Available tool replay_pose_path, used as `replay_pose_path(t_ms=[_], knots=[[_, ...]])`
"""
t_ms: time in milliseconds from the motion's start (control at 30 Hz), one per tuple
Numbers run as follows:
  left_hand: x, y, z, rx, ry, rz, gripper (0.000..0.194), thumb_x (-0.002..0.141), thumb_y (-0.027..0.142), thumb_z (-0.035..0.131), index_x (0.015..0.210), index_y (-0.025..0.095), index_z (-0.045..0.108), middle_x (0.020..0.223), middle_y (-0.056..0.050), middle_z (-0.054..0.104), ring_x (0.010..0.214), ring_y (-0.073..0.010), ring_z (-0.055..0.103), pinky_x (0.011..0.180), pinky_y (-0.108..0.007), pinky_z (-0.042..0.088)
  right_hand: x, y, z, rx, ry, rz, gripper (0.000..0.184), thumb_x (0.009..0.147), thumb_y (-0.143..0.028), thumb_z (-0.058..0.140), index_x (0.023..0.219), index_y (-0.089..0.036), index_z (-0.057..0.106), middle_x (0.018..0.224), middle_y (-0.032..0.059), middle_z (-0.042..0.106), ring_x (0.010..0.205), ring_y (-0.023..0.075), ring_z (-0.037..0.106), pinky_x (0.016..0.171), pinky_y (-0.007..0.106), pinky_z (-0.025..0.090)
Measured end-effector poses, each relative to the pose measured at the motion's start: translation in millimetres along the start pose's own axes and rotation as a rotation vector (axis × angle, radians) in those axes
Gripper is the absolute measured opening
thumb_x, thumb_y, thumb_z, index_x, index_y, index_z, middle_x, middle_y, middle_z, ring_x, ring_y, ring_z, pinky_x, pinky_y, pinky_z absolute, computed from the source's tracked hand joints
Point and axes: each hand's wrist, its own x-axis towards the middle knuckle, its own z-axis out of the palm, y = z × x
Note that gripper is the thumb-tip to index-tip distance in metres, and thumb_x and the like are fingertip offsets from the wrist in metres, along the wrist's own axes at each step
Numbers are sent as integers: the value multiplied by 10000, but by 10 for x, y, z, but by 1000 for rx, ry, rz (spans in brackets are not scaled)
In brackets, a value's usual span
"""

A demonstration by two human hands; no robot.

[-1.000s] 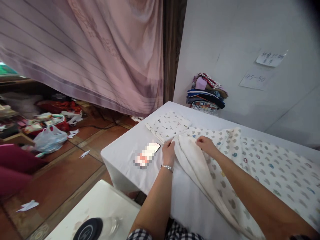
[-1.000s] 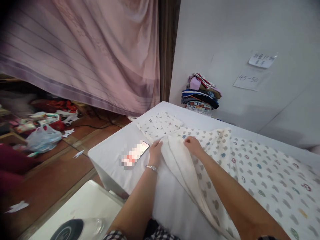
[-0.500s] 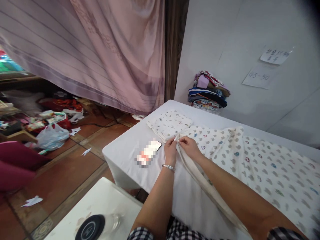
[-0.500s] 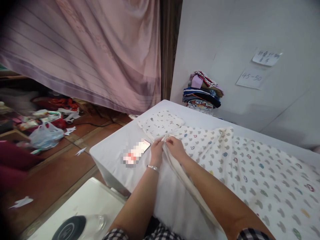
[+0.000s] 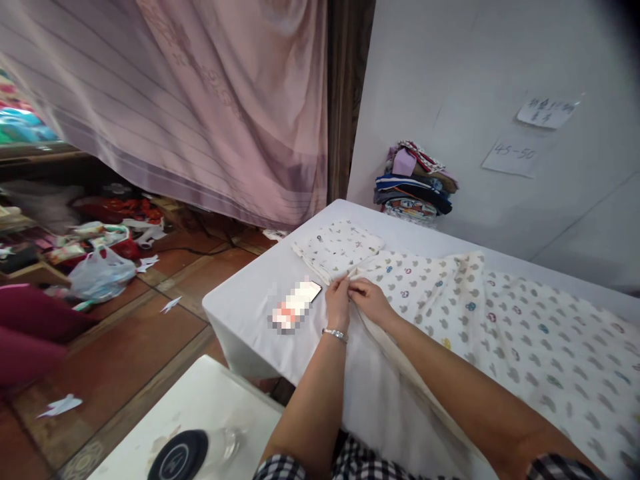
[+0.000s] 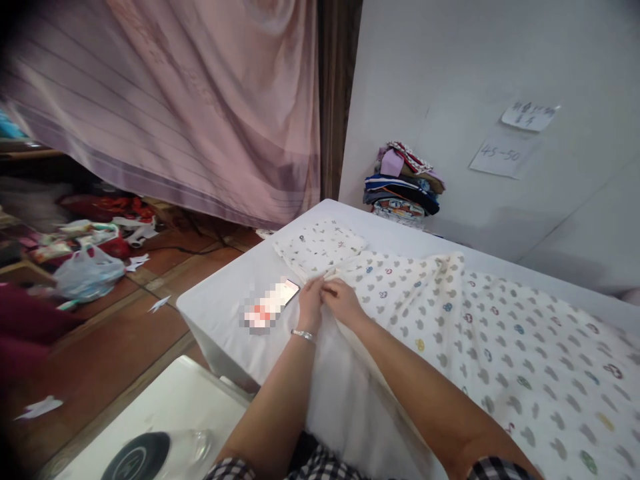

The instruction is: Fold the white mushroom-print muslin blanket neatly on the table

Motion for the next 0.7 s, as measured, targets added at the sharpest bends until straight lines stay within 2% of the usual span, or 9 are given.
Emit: replay_pose_path(t_ms=[100,233,300,400,500,567,633,700], knots=[[48,-33,-27,12,-11,-64,213,625,229,584,809,148,654,713,-7,620,664,-126,556,629,-244,439,-81,-39,-6,45,-71,32,221,772,-269,523,908,-238,695,1020,31,629,998,176,549,931,343,407],[77,-24,-62,128,7,-17,211,639,211,543,805,153,660,767,-28,644,724,-148,576,665,-258,447,-355,-139,-87,71,-77,132,309,791,-331,525,1053,-239,662,1230,39,557,1149,199,490,961,345,405],[44,29,-113,194,8,26,211,664,220,531,818,153,659,790,-39,651,752,-160,583,690,-273,453,-615,-188,-203,9,-105,148,360,820,-356,499,1138,-237,619,1256,49,544,1156,211,488,947,357,422],[-40,131,-273,334,59,141,250,712,247,523,911,158,647,860,-56,651,800,-179,585,735,-301,455,-1156,-212,-453,-135,-249,84,410,861,-383,458,1246,-265,538,1246,54,557,1126,225,516,953,394,421],[-107,184,-465,557,146,279,282,763,269,492,991,166,621,919,-73,632,850,-202,575,791,-341,446,-1706,-222,-691,-256,-353,42,463,861,-392,469,1321,-359,437,1267,32,543,1148,231,509,977,399,413],[-139,177,-546,673,158,357,277,790,258,456,1003,170,609,967,-84,617,920,-215,558,841,-359,431,-1940,-260,-809,-299,-415,11,521,831,-393,521,1330,-445,382,1284,6,529,1164,219,501,977,352,420],[-166,141,-571,751,144,434,283,812,243,422,1026,175,595,1014,-91,596,990,-219,532,884,-365,415,-1999,-306,-906,-315,-489,-35,508,826,-375,534,1306,-476,399,1282,-8,530,1171,206,497,972,323,425],[-185,86,-560,821,122,483,304,830,235,393,1063,171,577,1029,-99,575,1010,-226,520,900,-381,411,-1873,-305,-1010,-326,-503,-66,400,859,-354,485,1251,-436,494,1239,-3,566,1155,205,510,973,345,427]])
